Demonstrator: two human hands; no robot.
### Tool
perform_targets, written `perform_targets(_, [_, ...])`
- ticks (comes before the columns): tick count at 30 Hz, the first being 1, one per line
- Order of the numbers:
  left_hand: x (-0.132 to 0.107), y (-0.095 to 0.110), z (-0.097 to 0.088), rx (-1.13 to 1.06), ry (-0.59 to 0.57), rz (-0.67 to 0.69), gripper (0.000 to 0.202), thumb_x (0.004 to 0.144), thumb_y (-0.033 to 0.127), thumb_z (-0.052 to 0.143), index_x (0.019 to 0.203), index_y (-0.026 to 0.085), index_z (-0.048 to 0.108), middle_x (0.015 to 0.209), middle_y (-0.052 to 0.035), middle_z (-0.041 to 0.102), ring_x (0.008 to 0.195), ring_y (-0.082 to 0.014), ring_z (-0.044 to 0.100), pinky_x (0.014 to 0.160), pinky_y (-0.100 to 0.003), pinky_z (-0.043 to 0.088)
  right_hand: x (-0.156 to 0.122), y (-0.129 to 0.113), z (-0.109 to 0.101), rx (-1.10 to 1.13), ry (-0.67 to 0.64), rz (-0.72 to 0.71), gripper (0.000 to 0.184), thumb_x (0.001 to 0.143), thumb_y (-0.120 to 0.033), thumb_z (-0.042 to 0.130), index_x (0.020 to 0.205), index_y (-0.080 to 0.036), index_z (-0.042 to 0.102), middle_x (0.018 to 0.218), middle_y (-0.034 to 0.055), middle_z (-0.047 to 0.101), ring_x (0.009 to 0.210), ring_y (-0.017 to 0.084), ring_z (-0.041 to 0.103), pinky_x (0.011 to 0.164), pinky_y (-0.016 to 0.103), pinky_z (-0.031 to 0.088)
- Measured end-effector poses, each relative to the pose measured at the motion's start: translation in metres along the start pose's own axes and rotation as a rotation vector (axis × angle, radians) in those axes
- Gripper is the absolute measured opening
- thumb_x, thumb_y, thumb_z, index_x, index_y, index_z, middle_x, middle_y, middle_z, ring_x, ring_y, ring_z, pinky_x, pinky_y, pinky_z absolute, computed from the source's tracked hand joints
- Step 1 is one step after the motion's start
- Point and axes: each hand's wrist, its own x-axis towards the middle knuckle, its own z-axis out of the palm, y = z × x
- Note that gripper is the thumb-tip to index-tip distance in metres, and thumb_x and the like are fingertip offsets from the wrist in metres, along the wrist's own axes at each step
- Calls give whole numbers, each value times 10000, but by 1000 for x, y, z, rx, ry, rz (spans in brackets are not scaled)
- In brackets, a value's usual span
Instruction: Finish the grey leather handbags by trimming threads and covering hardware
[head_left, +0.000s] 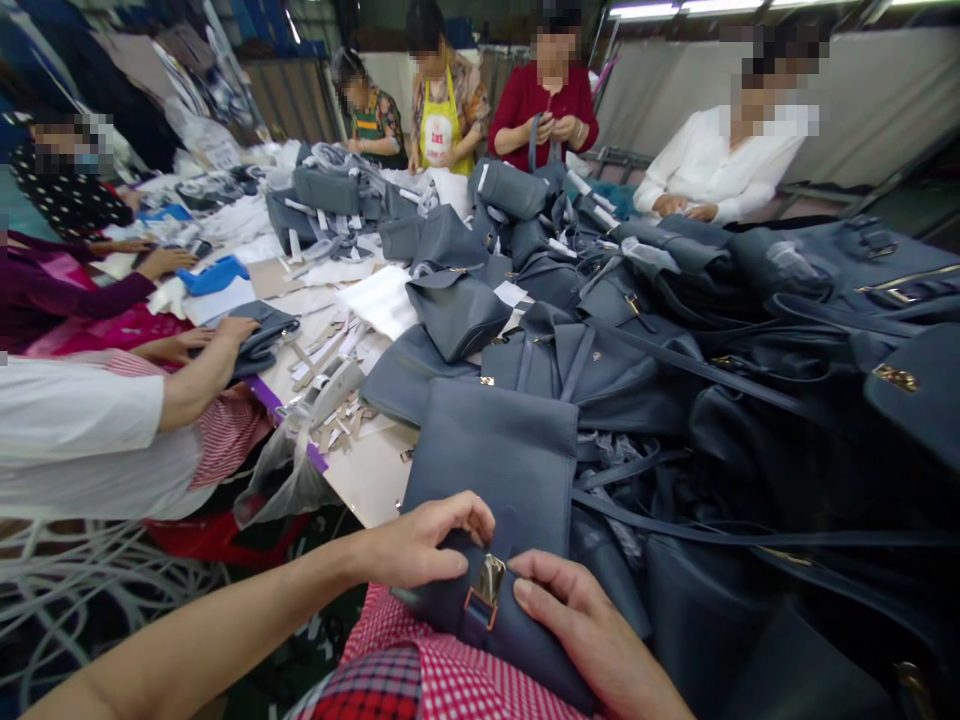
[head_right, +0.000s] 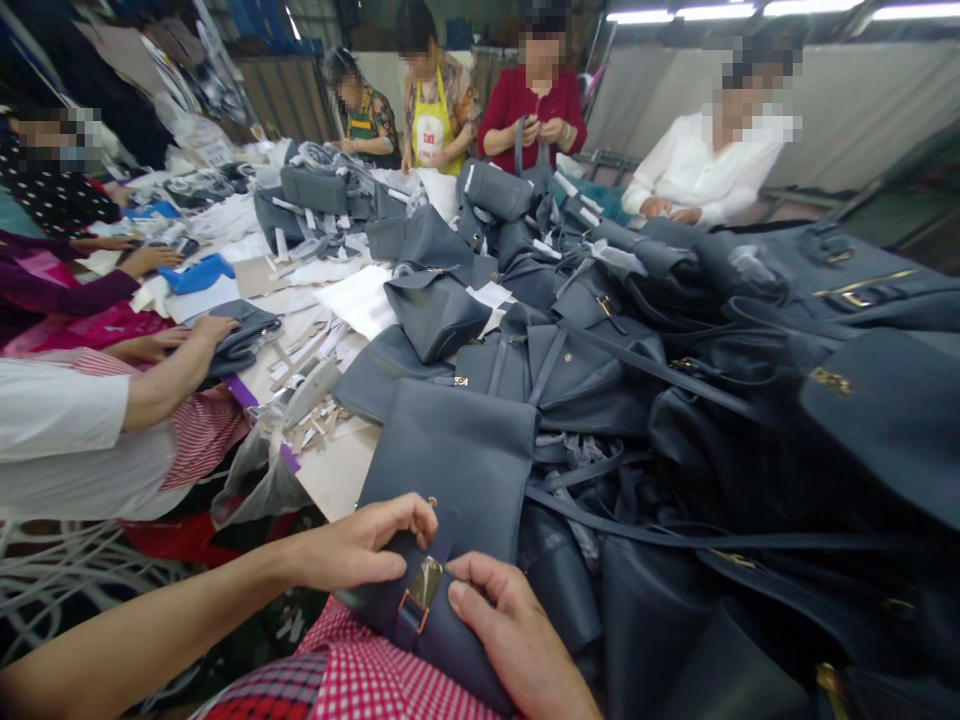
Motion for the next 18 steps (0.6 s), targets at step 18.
perform_targets(18, [-31, 22, 10, 772, -114, 301, 215, 938, 189, 441, 725, 192, 474, 805, -20, 589, 811, -171, 497, 823, -320, 367, 2, 4, 0, 207, 34, -10, 303, 721, -472, 718, 823, -188, 702, 734, 2, 663, 670, 150, 527, 627, 245, 425])
